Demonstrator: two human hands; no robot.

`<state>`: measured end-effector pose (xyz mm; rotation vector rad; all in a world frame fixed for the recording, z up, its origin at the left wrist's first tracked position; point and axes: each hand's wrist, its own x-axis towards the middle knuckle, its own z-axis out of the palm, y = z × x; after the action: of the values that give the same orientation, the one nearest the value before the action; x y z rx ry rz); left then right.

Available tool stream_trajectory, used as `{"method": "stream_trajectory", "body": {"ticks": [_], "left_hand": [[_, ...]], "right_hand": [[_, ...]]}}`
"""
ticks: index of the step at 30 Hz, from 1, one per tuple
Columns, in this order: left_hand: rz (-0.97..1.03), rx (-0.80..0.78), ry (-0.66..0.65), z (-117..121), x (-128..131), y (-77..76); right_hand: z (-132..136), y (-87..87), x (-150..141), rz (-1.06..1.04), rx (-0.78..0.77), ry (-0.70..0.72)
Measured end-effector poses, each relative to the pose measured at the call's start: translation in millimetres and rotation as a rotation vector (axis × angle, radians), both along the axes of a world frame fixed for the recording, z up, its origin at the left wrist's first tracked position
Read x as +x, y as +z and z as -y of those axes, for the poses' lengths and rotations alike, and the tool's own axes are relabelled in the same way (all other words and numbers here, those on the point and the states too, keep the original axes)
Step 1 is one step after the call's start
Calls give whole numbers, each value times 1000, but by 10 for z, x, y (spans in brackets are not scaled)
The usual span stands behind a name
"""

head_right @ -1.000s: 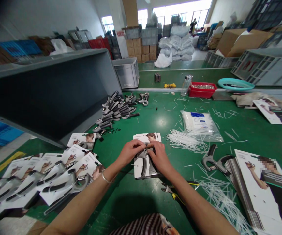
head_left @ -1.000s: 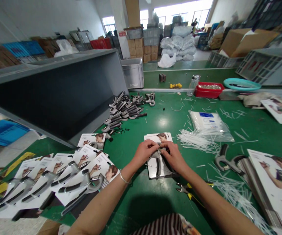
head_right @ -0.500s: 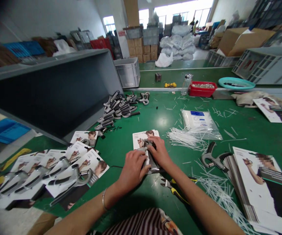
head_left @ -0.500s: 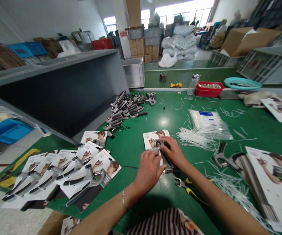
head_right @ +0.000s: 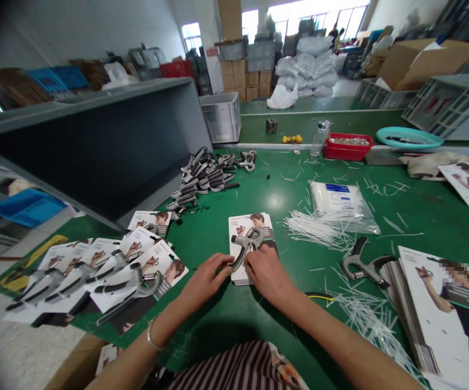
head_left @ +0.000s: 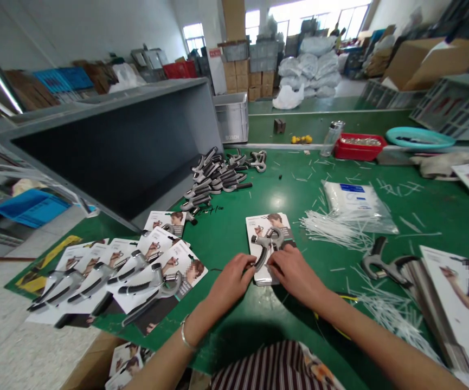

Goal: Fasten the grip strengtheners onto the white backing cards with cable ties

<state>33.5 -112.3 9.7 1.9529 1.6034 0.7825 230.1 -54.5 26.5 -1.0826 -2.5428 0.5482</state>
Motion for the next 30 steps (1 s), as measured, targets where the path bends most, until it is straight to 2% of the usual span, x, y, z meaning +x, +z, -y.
{"method": "stream_trajectory", "body": {"ticks": [3, 6, 9, 14, 19, 22, 26, 30], "left_hand": [[125, -10, 6, 15, -77, -21], [215, 36, 13, -38, -32, -41], [274, 45, -6, -102, 44, -38], [384, -58, -37, -93, 42, -53], [388, -18, 69, -201, 91, -88], [395, 18, 115, -333, 156, -108], [444, -49, 146, -373, 195, -153], [426, -57, 154, -320, 204, -171]], "right_hand": [[-37, -39, 87, -136, -160, -20], [-43, -70, 132, -214, -215, -50], [-43, -85, 135, -246, -198, -33], [-61, -78, 153, -225, -161, 14], [-201, -52, 125, -263, -151, 20], [-302, -54, 97, -290, -150, -29], [-326, -88, 136, -305, -164, -126], [-298, -106, 234, -196, -40, -38]]}}
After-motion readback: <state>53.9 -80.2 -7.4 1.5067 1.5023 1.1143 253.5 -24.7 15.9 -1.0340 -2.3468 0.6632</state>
